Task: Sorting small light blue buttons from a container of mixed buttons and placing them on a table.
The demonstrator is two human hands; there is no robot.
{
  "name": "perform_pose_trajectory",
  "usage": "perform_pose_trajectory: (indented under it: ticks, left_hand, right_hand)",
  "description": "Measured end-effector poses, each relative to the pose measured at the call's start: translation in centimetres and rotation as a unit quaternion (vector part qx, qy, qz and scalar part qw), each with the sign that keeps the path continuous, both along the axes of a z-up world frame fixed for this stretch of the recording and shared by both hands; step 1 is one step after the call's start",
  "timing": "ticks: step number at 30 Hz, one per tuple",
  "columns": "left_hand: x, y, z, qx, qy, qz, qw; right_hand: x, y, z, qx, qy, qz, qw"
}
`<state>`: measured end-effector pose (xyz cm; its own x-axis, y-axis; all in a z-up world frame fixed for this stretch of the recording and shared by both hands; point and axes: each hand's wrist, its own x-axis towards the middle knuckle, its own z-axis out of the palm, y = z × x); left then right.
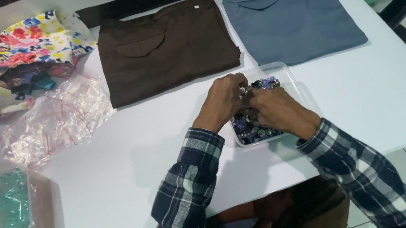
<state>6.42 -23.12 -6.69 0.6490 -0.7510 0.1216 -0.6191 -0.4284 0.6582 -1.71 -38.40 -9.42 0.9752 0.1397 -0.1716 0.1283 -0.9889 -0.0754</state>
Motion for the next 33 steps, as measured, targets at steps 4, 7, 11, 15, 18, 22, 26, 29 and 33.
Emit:
perform_pose_trajectory:
  ticks: [4,7,11,15,18,22,26,29,33]
  left_hand:
    - [0.4,-0.2,-1.1,0.005,-0.025,0.009,1.000]
    - [0.2,0.0,-0.5,0.004,-0.024,0.005,1.000]
    - [0.2,-0.4,-1.2,0.011,-0.055,-0.011,0.998]
    - [-0.3,-0.3,-0.3,0.032,-0.065,-0.027,0.997]
    - [-0.4,-0.1,0.3,0.041,-0.068,-0.017,0.997]
    - [-0.4,0.0,0.4,0.044,-0.076,-0.012,0.996]
    - [0.1,-0.2,-0.6,0.043,-0.072,-0.013,0.996]
    - [-0.1,-0.1,-0.2,0.039,-0.063,-0.011,0.997]
    - [-0.3,0.2,0.5,0.050,-0.064,-0.022,0.996]
  right_hand:
    - [0.7,1.9,0.0,0.004,-0.008,0.014,1.000]
    - [1.0,-0.1,-2.0,-0.062,-0.008,0.002,0.998]
    - [0.5,-2.2,-2.4,-0.005,-0.040,-0.018,0.999]
    - [-0.3,-1.2,0.1,-0.024,-0.047,-0.020,0.998]
    - [-0.4,1.9,2.0,0.019,-0.006,0.012,1.000]
    - [0.6,0.6,-3.2,-0.008,-0.025,0.034,0.999]
    - [0.0,1.3,0.3,0.002,-0.006,0.036,0.999]
    - [-0.7,1.4,2.3,0.024,0.005,0.011,1.000]
    - [-0.3,3.3,2.9,0.001,0.004,0.064,0.998]
